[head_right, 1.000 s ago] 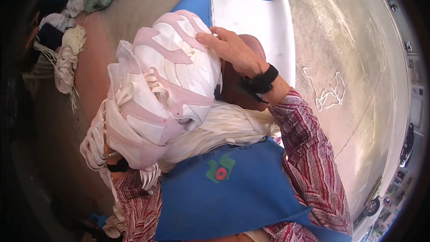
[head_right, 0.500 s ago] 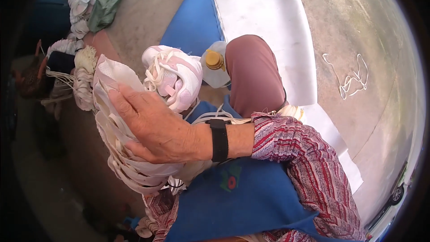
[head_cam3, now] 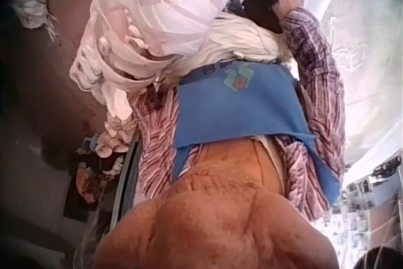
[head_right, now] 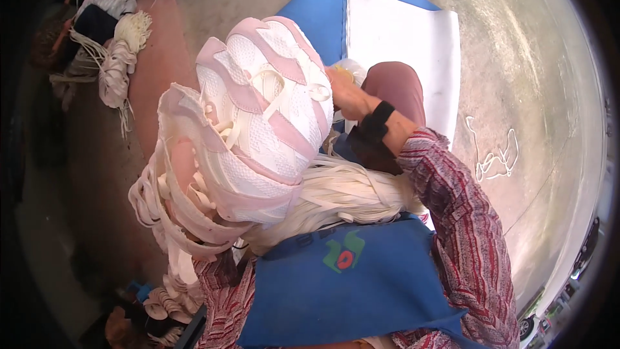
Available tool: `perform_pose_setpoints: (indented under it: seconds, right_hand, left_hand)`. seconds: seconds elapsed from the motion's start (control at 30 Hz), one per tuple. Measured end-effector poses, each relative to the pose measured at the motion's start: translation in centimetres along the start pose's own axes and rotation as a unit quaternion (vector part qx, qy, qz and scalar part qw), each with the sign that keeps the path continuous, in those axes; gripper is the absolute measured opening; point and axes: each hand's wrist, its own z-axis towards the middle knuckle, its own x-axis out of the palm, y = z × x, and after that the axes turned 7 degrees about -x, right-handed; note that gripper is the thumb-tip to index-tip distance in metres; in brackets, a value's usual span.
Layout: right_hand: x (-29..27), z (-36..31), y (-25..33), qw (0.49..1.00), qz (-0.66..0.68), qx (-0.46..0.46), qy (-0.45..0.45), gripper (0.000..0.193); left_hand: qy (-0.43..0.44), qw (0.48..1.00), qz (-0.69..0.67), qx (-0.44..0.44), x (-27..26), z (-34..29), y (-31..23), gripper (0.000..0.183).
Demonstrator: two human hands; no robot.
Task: Tying together multiple white shoe uppers into bundles for transport or manufacturing stages.
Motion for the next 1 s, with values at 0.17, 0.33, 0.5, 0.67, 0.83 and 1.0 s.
perform_pose_setpoints:
  seconds: [0.17, 0.33, 0.5, 0.67, 0.83, 1.0]
  right_hand:
    - [3.4, -0.2, 2.7, 0.983, 0.122, -0.135, 0.0, 0.067]
    - [2.2, 1.2, 5.7, 0.984, -0.051, -0.151, -0.082, 0.055]
    - [-0.3, 3.4, 9.4, 0.959, 0.061, -0.212, -0.178, 0.059]
    - [-6.3, 3.9, 12.1, 0.901, -0.172, -0.34, -0.209, 0.052]
    - [-12.7, 2.3, 11.5, 0.879, -0.235, -0.303, -0.284, 0.053]
    - [-16.7, 1.1, 2.1, 0.868, 0.048, -0.258, -0.422, 0.069]
  left_hand:
    - [0.021, 0.998, -0.047, 0.025, 2.3, 2.4, 0.6, 0.026]
    - [0.041, 0.996, -0.072, 0.045, 4.8, 5.0, 0.1, 0.026]
    - [0.041, 0.996, -0.067, 0.039, 4.8, 6.6, -0.2, 0.026]
    - [0.045, 0.996, -0.068, 0.031, 5.1, 9.7, -0.6, 0.026]
    - [0.056, 0.994, -0.082, 0.043, 6.6, 16.4, -1.5, 0.027]
    - [0.11, 0.989, -0.102, 0.007, 8.2, 23.2, 3.3, 0.029]
